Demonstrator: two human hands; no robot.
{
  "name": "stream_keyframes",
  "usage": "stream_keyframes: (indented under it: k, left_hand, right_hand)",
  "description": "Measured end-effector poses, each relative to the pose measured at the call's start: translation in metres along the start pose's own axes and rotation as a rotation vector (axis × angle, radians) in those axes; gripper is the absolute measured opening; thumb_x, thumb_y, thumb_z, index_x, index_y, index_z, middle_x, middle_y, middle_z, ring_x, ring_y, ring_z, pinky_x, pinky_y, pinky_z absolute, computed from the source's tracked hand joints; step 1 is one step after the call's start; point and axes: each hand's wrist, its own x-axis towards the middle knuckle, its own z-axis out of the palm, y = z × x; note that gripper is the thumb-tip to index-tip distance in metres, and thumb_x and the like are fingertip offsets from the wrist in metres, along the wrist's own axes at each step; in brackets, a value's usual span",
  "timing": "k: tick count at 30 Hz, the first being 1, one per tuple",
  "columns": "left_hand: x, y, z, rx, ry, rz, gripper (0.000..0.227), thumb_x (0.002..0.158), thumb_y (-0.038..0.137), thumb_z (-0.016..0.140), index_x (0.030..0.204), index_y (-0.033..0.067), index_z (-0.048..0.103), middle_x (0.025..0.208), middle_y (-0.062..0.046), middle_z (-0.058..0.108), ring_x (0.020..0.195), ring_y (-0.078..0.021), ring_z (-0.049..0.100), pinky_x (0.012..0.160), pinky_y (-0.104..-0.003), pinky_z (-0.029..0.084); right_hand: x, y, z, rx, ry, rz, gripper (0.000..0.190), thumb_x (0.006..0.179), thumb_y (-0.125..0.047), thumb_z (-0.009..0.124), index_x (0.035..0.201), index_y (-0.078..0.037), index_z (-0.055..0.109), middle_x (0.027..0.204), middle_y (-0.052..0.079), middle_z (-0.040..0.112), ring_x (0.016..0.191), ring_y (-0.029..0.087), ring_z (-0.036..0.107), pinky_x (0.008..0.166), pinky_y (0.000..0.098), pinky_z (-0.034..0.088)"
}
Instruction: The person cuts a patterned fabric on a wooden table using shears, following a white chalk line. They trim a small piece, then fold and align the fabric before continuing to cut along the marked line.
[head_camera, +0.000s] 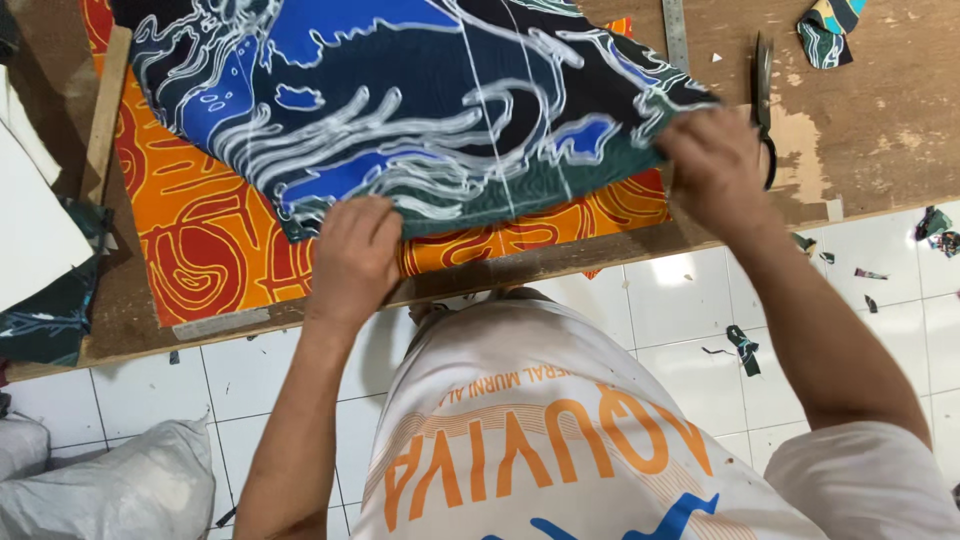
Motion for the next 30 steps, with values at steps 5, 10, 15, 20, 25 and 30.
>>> stream_keyframes:
  k: [5, 10, 15, 20, 25, 30]
  left_hand:
    - [-0.025, 0.002, 0.038, -0.015, -0.087, -0.045, 0.024, 0.079, -0.006, 0.066, 0.102, -0.0001, 0.068, 0.114, -0.013, 0.068, 0.113, -0.0311, 0.063, 0.101, -0.046, 0.047]
    - [-0.042, -0.005, 0.058, 0.036, -0.154, -0.06, 0.022, 0.079, -0.003, 0.068, 0.1, 0.0018, 0.069, 0.112, -0.011, 0.069, 0.114, -0.029, 0.064, 0.101, -0.045, 0.047]
    - [-0.052, -0.008, 0.064, 0.042, -0.177, -0.101, 0.019, 0.08, -0.003, 0.068, 0.098, 0.0031, 0.069, 0.112, -0.01, 0.07, 0.114, -0.0285, 0.064, 0.102, -0.045, 0.047]
    - [-0.057, -0.009, 0.064, 0.075, -0.187, -0.106, 0.019, 0.078, -0.003, 0.068, 0.096, 0.0034, 0.07, 0.112, -0.01, 0.071, 0.114, -0.0286, 0.064, 0.103, -0.046, 0.046]
    - [-0.057, -0.012, 0.064, 0.014, -0.179, -0.15, 0.018, 0.082, -0.004, 0.067, 0.099, 0.0018, 0.07, 0.115, -0.011, 0.07, 0.115, -0.0288, 0.064, 0.104, -0.046, 0.046]
    - [-0.057, -0.013, 0.063, -0.073, -0.133, -0.191, 0.019, 0.082, -0.006, 0.065, 0.099, -0.0004, 0.069, 0.121, -0.012, 0.07, 0.118, -0.0311, 0.064, 0.102, -0.045, 0.047]
  right_hand:
    - [-0.033, -0.007, 0.036, 0.026, -0.09, 0.032, 0.031, 0.079, 0.003, 0.068, 0.109, -0.006, 0.072, 0.111, 0.005, 0.067, 0.104, 0.026, 0.06, 0.093, 0.0402, 0.045]
    - [-0.043, -0.007, 0.058, 0.112, -0.15, 0.052, 0.029, 0.077, 0.001, 0.069, 0.105, -0.006, 0.073, 0.107, 0.006, 0.066, 0.1, 0.027, 0.06, 0.092, 0.0399, 0.045]
    - [-0.044, -0.009, 0.056, 0.151, -0.184, 0.033, 0.024, 0.079, -0.001, 0.07, 0.101, -0.007, 0.074, 0.105, 0.006, 0.066, 0.099, 0.026, 0.06, 0.091, 0.0398, 0.045]
    - [-0.042, -0.005, 0.055, 0.193, -0.162, 0.025, 0.02, 0.078, -0.002, 0.071, 0.098, -0.007, 0.074, 0.103, 0.006, 0.066, 0.1, 0.026, 0.061, 0.093, 0.0402, 0.045]
    - [-0.025, 0.011, 0.047, 0.059, -0.115, 0.037, 0.015, 0.088, 0.002, 0.07, 0.099, -0.008, 0.075, 0.102, 0.005, 0.065, 0.1, 0.022, 0.062, 0.094, 0.0375, 0.045]
    - [-0.015, 0.028, 0.02, -0.13, 0.123, -0.002, 0.018, 0.088, 0.006, 0.07, 0.1, -0.007, 0.075, 0.1, 0.004, 0.059, 0.098, 0.022, 0.058, 0.104, 0.0411, 0.042]
